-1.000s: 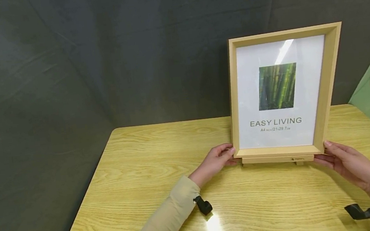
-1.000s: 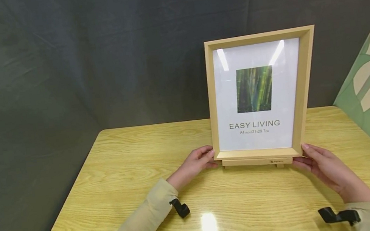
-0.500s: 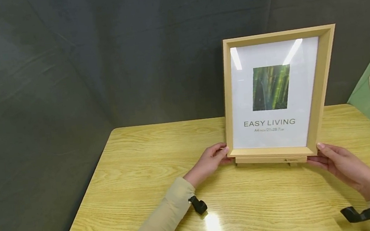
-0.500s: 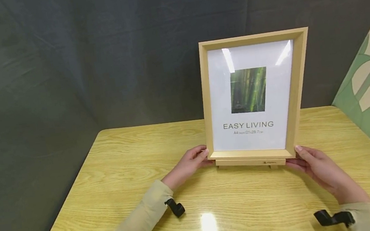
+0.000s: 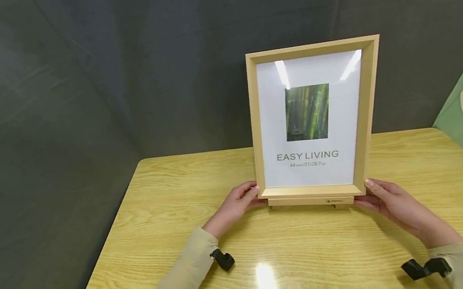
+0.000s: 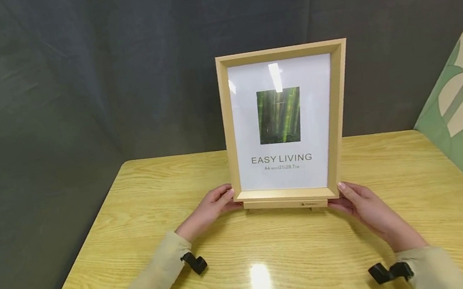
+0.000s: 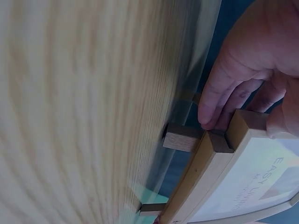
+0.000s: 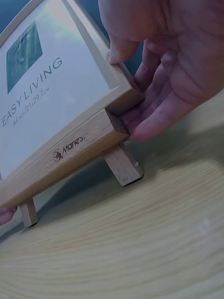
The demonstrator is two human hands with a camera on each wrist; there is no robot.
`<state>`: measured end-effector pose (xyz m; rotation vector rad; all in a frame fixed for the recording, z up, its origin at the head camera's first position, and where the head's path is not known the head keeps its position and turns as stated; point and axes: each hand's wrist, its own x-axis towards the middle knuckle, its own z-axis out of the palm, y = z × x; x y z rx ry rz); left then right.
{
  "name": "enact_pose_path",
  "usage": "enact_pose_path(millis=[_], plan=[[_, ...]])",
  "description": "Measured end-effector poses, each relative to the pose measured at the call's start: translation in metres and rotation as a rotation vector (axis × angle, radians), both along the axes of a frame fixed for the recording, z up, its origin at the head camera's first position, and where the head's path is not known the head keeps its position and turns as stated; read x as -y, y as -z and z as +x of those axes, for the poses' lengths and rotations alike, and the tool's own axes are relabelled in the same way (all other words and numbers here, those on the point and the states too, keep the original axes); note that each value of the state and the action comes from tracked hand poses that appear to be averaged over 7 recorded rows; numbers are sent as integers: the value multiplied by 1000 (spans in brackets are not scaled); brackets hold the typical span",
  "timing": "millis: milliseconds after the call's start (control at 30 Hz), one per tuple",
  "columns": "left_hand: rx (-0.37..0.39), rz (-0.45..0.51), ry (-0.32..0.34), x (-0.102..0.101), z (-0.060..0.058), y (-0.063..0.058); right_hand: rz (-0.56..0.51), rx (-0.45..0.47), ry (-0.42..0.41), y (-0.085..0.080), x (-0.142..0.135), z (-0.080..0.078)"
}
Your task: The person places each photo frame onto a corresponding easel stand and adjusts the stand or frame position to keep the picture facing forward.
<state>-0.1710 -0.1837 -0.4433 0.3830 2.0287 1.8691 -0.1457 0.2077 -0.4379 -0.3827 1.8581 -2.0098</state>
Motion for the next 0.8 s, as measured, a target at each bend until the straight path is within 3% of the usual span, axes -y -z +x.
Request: enact_pose_path(millis=[300,800], plan=[[11,-51,-9,1,4,-2,45,-23,28,-2,0,1],[13,-51,-54,34,10,-4,52,-49,9,0,34,-5]])
